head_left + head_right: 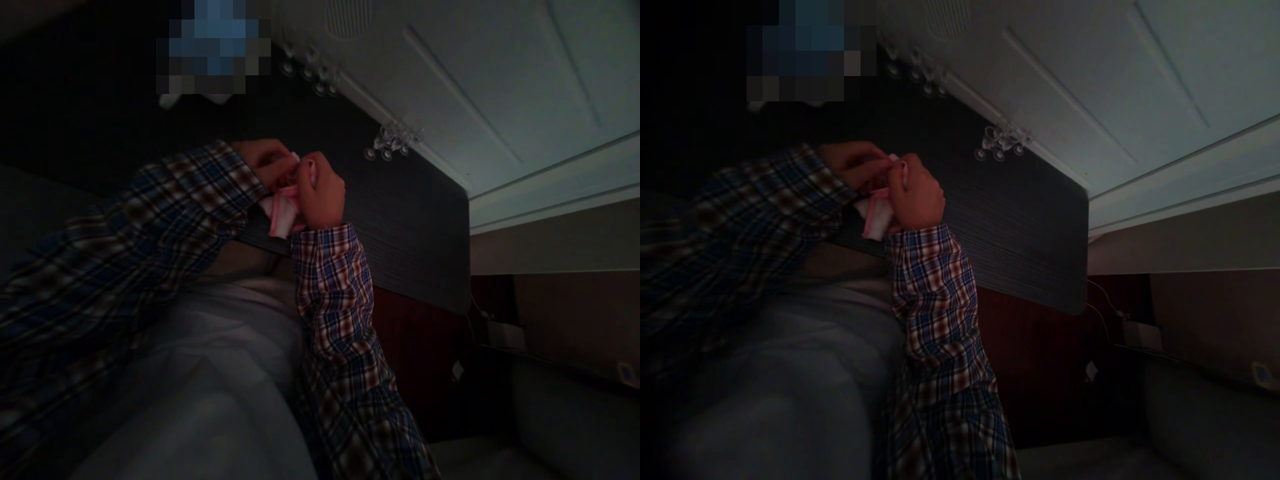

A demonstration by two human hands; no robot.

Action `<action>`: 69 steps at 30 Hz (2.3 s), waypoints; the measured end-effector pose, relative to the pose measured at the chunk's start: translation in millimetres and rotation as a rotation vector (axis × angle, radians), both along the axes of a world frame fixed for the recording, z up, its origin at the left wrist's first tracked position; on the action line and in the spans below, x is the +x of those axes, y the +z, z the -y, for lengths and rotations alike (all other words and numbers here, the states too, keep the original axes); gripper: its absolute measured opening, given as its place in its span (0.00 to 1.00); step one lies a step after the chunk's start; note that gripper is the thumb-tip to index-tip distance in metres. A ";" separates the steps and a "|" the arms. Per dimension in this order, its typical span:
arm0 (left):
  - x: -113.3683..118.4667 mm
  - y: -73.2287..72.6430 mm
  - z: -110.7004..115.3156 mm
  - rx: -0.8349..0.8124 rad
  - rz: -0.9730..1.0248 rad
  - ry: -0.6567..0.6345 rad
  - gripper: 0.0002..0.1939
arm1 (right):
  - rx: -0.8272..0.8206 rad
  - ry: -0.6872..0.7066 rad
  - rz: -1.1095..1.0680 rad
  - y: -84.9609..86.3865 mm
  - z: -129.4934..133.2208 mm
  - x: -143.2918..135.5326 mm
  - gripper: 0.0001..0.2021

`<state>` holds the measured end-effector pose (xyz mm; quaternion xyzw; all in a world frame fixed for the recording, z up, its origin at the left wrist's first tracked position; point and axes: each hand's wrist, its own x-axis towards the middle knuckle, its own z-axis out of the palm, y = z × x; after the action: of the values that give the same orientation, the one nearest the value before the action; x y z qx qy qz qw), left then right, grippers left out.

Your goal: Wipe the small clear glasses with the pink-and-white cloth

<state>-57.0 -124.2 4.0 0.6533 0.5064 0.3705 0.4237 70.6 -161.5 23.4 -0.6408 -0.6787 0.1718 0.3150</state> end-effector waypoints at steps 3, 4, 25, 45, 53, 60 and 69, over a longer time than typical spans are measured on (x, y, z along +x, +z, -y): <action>-0.7 1.0 0.0 0.005 0.008 -0.017 0.11 | -0.006 -0.006 0.006 1.2 0.3 -0.5 0.17; -1.0 1.2 -0.1 0.003 0.008 -0.027 0.11 | -0.005 -0.011 0.007 1.3 0.3 -0.6 0.17; 0.0 2.1 0.3 0.003 -0.044 -0.021 0.14 | 0.006 0.011 -0.071 -4.0 -2.3 0.4 0.18; 0.2 3.6 3.2 -0.014 -0.030 -0.019 0.13 | 0.035 -0.020 0.056 -3.5 -2.4 -0.3 0.15; -0.4 -1.5 -1.3 -0.020 -0.028 -0.034 0.17 | 0.023 -0.025 0.077 -2.0 -3.3 -0.5 0.14; -0.9 2.2 0.4 0.019 -0.078 -0.026 0.18 | 0.019 -0.006 0.018 -1.4 -3.0 -0.1 0.13; 0.3 9.5 5.0 0.031 -0.135 -0.002 0.17 | -0.047 0.006 0.011 1.3 -0.9 0.2 0.14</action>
<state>-56.7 -129.2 13.5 0.6837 0.5276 0.3330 0.3786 70.8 -160.7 24.6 -0.6470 -0.6780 0.1849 0.2958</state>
